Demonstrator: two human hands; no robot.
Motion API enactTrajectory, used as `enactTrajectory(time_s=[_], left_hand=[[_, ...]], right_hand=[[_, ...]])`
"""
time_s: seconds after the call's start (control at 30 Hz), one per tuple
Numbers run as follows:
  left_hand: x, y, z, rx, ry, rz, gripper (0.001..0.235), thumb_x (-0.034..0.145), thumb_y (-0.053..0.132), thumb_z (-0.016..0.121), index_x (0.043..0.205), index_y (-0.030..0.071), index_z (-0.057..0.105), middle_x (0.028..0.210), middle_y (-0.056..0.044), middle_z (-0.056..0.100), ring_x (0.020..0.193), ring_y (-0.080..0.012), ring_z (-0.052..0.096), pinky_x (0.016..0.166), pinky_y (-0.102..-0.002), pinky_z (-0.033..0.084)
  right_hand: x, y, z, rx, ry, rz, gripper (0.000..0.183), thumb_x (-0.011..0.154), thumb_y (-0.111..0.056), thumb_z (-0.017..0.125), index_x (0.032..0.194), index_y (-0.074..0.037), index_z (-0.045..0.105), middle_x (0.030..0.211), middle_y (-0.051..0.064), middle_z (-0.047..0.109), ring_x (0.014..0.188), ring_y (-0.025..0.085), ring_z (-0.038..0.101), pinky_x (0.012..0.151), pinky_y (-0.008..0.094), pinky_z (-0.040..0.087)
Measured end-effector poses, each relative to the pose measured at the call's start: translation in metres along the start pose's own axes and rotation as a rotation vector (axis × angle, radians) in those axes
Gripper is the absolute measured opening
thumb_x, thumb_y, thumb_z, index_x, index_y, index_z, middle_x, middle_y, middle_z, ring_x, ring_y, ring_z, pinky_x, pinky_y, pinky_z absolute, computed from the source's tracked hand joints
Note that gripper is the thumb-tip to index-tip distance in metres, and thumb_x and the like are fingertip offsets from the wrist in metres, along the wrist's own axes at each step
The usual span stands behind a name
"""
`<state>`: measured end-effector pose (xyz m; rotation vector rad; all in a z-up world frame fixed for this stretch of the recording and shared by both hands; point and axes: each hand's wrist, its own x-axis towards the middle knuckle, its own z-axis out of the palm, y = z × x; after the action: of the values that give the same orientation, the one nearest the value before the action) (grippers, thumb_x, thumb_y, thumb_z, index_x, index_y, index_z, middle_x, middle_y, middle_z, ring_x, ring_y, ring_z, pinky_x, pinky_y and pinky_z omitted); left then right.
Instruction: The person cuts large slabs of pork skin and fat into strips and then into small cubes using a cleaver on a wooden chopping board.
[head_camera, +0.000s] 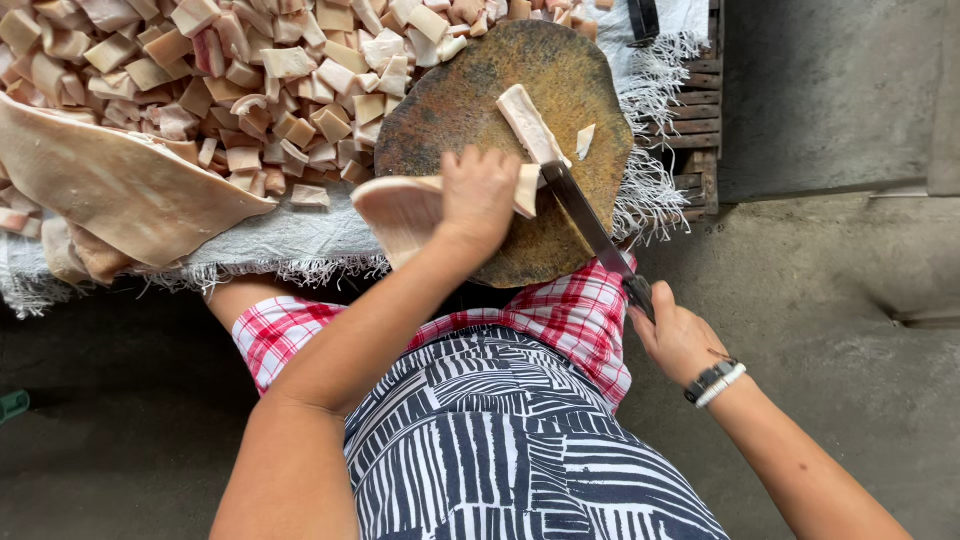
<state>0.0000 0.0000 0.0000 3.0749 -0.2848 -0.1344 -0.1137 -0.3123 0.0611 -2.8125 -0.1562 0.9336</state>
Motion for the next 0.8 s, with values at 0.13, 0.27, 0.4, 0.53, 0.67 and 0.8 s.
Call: enactTrajectory(time_s=[0.13,0.27,0.4,0.53,0.67,0.8], left_hand=[[-0.003,-0.048,-0.030,-0.357,0.164,0.282,0.009,0.079,0.008,0.074,0.082,0.017,0.071,0.093,-0.004,0.070,0.093,-0.0289,0.065,0.081,-0.044,0.051],[0.003,-0.073,-0.056,-0.521,0.046,0.435,0.010,0.076,0.006,0.073,0.079,0.015,0.071,0.092,-0.005,0.069,0.092,-0.0301,0.065,0.078,-0.042,0.051],[0.016,-0.081,-0.062,-0.754,-0.067,0.479,0.012,0.074,0.005,0.071,0.079,0.015,0.068,0.102,-0.005,0.069,0.094,-0.0297,0.067,0.080,-0.040,0.053],[0.013,-0.070,-0.060,-0.485,-0.177,0.348,0.018,0.078,0.002,0.066,0.082,0.019,0.073,0.095,-0.004,0.071,0.096,-0.0301,0.068,0.078,-0.041,0.052],[0.003,-0.063,-0.073,-0.436,-0.190,0.360,0.018,0.080,0.004,0.067,0.084,0.019,0.074,0.091,-0.006,0.073,0.091,-0.0317,0.069,0.074,-0.043,0.052],[0.006,-0.064,-0.097,-0.491,-0.263,0.289,0.017,0.085,0.005,0.067,0.089,0.019,0.076,0.091,-0.004,0.078,0.087,-0.0260,0.073,0.078,-0.041,0.054]], right_hand=[[-0.018,0.003,-0.004,0.035,-0.005,0.014,0.039,0.100,-0.040,0.053,0.113,-0.005,0.041,0.069,0.026,0.068,0.065,0.047,0.067,0.060,0.054,0.052],[-0.018,-0.001,-0.019,0.318,-0.092,0.073,0.036,0.099,-0.037,0.055,0.110,-0.005,0.044,0.063,0.020,0.065,0.054,0.035,0.066,0.052,0.046,0.052],[-0.021,-0.016,-0.017,0.734,-0.111,0.116,0.031,0.098,-0.033,0.059,0.107,-0.004,0.050,0.062,0.011,0.058,0.047,0.021,0.059,0.046,0.039,0.047],[-0.025,-0.021,-0.012,0.484,0.123,-0.042,0.031,0.098,-0.034,0.058,0.112,-0.008,0.049,0.064,0.015,0.065,0.054,0.031,0.067,0.050,0.043,0.051],[-0.025,-0.005,-0.020,0.323,0.156,-0.096,0.033,0.097,-0.037,0.059,0.116,-0.011,0.050,0.065,0.017,0.067,0.063,0.039,0.069,0.056,0.048,0.051],[-0.022,-0.002,-0.030,0.284,0.107,-0.042,0.035,0.097,-0.039,0.057,0.118,-0.011,0.049,0.063,0.017,0.066,0.061,0.039,0.070,0.056,0.049,0.051]])
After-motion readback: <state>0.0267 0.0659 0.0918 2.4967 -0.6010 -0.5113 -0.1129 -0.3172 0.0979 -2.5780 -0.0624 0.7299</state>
